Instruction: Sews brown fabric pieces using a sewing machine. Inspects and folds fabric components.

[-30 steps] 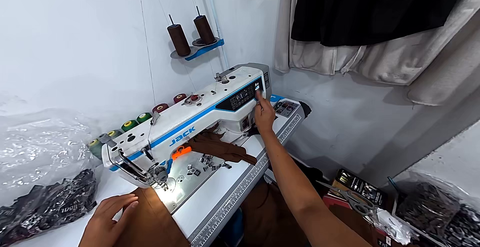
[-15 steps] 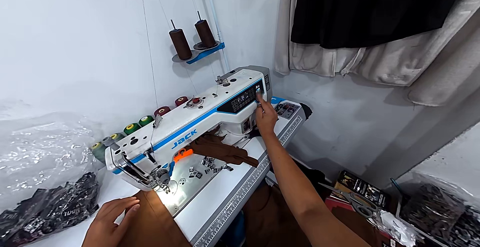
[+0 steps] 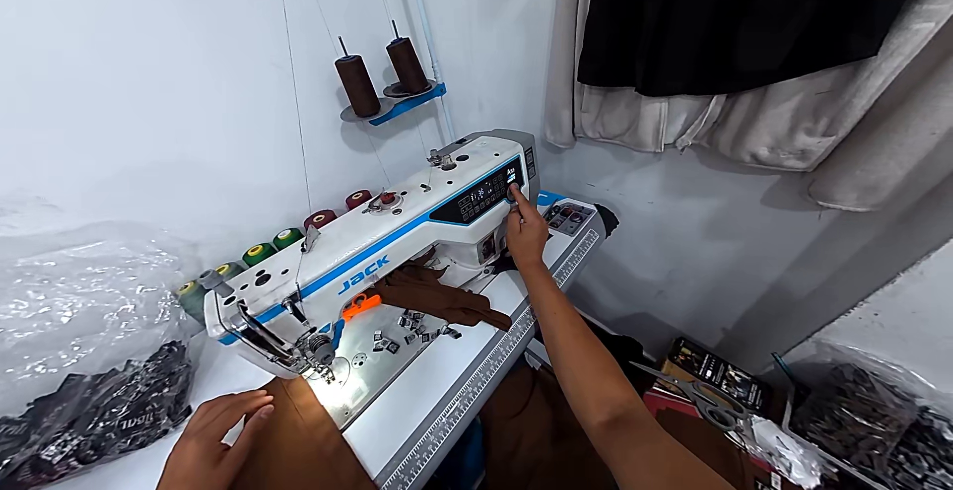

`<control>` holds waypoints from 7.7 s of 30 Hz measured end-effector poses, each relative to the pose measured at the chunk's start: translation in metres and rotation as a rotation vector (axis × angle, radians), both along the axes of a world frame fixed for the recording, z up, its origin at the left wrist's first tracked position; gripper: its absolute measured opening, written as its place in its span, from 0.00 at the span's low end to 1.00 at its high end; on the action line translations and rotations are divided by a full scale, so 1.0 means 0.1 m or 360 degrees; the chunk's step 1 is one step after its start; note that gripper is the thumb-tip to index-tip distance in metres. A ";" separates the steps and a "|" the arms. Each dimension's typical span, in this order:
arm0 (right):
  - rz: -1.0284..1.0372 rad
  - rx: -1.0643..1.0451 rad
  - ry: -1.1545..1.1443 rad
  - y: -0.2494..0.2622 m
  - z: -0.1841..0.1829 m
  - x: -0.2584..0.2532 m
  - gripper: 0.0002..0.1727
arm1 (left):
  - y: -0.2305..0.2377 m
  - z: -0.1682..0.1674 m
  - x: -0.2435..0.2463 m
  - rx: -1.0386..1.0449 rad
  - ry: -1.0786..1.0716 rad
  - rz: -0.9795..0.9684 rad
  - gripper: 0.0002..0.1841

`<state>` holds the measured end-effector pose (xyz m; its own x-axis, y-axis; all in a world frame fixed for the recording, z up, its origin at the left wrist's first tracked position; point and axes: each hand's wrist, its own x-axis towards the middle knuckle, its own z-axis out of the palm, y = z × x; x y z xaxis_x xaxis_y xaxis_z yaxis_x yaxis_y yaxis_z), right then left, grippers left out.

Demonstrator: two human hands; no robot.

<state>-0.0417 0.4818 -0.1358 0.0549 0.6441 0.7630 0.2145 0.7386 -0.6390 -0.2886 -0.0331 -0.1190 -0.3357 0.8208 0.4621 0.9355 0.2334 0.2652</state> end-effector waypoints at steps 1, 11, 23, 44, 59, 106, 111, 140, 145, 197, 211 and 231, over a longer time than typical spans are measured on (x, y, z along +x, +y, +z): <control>-0.0041 0.0027 -0.0013 -0.02 0.00 0.01 0.24 | 0.00 0.00 0.00 -0.0006 -0.0003 -0.0002 0.19; -0.0102 0.0039 -0.0056 -0.04 0.01 -0.03 0.26 | -0.01 0.03 0.00 -0.0008 -0.0041 0.0016 0.18; -0.0007 -0.0003 -0.0055 -0.01 0.04 -0.04 0.27 | -0.01 0.03 0.02 0.0015 -0.0029 0.0044 0.18; -0.0081 0.0030 -0.0003 -0.05 0.00 -0.01 0.23 | -0.01 0.01 0.01 0.0019 -0.0003 0.0028 0.19; 0.0475 -0.0031 0.0132 -0.68 0.12 0.21 0.20 | 0.05 -0.08 0.00 0.0143 0.0081 0.0110 0.23; 0.2462 0.1363 -0.1413 -2.11 0.04 -1.07 0.14 | 0.14 -0.16 0.59 -0.0253 0.0009 0.0295 0.32; 0.2402 0.1224 -0.1295 -2.04 0.08 -1.07 0.13 | 0.15 -0.13 0.55 -0.0190 -0.0017 0.0275 0.30; 0.2496 0.1260 -0.1522 -1.99 0.12 -1.12 0.17 | 0.32 0.40 0.44 -0.0615 -0.0323 0.0430 0.28; 0.2349 0.1185 -0.1399 -1.91 0.13 -1.12 0.15 | 0.19 0.04 0.20 -0.0236 0.0061 0.0285 0.27; 0.2252 0.1454 -0.1448 -2.24 -0.04 -1.09 0.19 | 0.05 -0.07 0.47 -0.0185 0.0162 -0.0228 0.17; 0.2231 0.1457 -0.1423 -2.27 -0.05 -1.12 0.19 | 0.02 -0.09 0.46 -0.0216 0.0074 -0.0385 0.15; 0.2211 0.1427 -0.1446 -2.28 -0.03 -1.11 0.19 | 0.06 -0.09 0.49 -0.0287 0.0048 -0.0369 0.14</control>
